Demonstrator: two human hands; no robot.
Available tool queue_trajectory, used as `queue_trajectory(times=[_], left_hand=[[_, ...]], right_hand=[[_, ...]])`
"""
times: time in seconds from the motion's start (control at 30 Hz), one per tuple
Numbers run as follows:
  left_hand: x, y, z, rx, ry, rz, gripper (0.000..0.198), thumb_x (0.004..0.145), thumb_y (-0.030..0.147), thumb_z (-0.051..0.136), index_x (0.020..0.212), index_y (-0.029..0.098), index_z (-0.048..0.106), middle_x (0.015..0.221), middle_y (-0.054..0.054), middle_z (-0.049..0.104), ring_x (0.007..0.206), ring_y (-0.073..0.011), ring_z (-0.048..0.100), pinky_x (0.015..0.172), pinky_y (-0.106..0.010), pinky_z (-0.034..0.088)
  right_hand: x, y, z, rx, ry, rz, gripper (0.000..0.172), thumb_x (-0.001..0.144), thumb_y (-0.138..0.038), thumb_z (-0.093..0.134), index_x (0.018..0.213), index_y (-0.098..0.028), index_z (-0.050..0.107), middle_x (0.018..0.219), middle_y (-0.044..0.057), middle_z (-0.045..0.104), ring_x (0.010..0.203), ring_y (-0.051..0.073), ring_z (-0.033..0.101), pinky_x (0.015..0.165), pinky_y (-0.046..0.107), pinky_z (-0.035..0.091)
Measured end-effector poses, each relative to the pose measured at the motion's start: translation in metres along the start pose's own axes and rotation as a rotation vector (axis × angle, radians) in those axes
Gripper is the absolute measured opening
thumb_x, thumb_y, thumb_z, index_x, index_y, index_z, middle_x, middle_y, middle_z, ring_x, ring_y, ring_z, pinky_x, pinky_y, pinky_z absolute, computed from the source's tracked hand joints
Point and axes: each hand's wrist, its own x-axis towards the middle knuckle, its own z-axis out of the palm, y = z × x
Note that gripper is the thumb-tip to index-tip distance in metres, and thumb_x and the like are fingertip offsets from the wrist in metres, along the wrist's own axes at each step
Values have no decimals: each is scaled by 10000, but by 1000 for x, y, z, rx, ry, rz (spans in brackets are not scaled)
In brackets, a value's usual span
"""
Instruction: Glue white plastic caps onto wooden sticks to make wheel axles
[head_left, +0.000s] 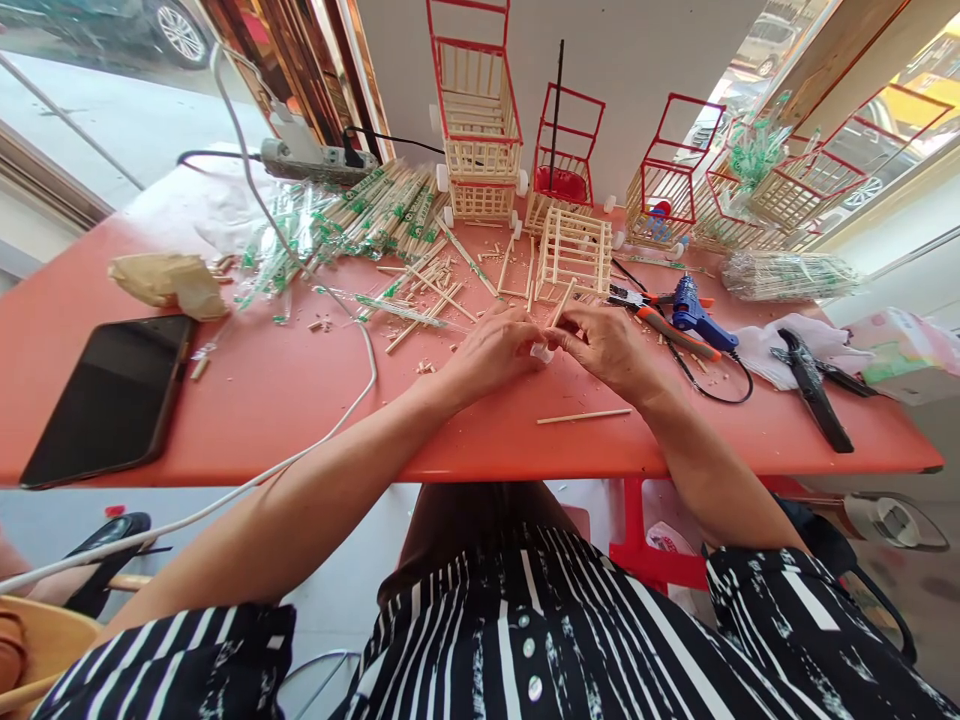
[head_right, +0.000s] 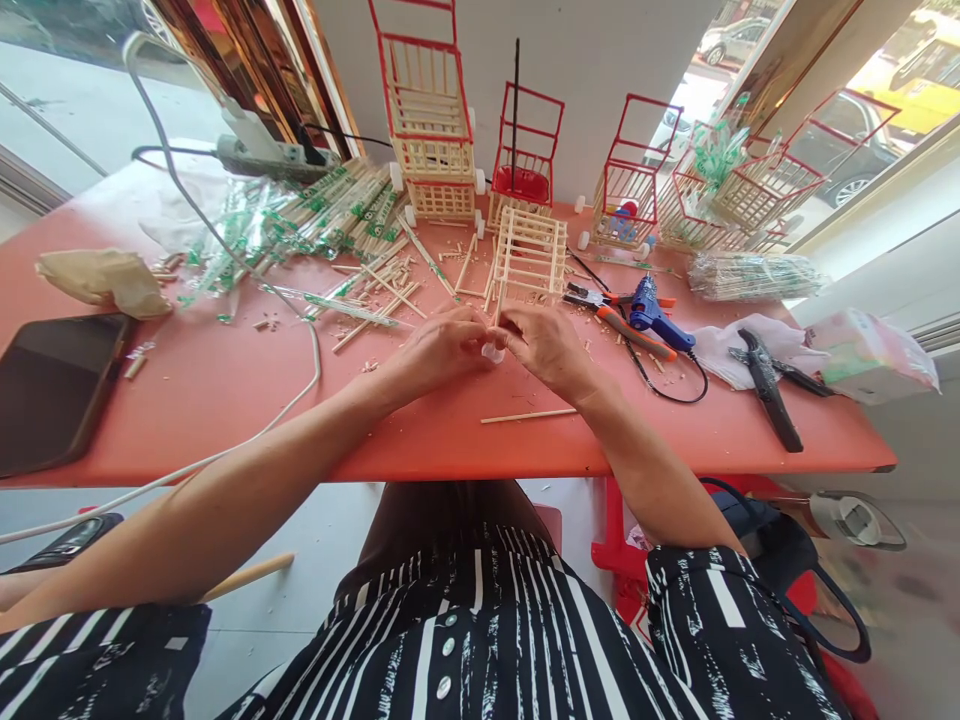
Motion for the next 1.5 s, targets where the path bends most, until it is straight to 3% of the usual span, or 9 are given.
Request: queue_trajectory(times=[0.4, 0.7, 1.03, 1.2, 1.5], left_hand=[[0, 2, -3, -10, -14, -31, 104, 829, 238, 676, 879, 183, 749, 919, -58, 674, 912, -219, 602, 847, -333, 464], [0, 4, -7, 13, -12, -42, 122, 823, 245, 663, 897, 181, 736, 928, -60, 684, 914, -233, 596, 866, -355, 457], [0, 1, -1, -19, -7, -14, 121, 845, 230, 663, 887, 183, 766, 924, -55, 684, 906, -214, 606, 852, -338, 458], [0, 1, -1, -16, 7, -27, 121, 839, 237, 667, 869, 190, 774, 906, -52, 688, 904, -216, 601, 877, -348, 463], [0, 1, -3, -4, -3, -27, 77, 819, 233, 674, 842, 193, 735, 893, -45, 686, 918, -225, 619, 882, -346, 468]], right_hand=[[-1, 0, -1, 12, -8, -4, 308, 994, -403, 590, 806, -173, 669, 715, 8, 626, 642, 134, 504, 652, 267, 348], [1, 1, 1, 61, 20, -21, 497, 991, -609, 540, 751, -186, 640, 656, -6, 571, 605, 128, 442, 624, 280, 327], [1, 1, 0, 38, 10, -7, 397, 992, -496, 583, 753, -184, 631, 650, -12, 558, 606, 128, 450, 622, 279, 322], [0, 1, 1, 53, 25, -5, 438, 987, -549, 575, 743, -188, 623, 650, -11, 554, 604, 127, 433, 618, 275, 326], [0, 1, 0, 53, 22, -7, 387, 988, -492, 597, 748, -189, 630, 649, -14, 548, 617, 131, 437, 625, 278, 335]])
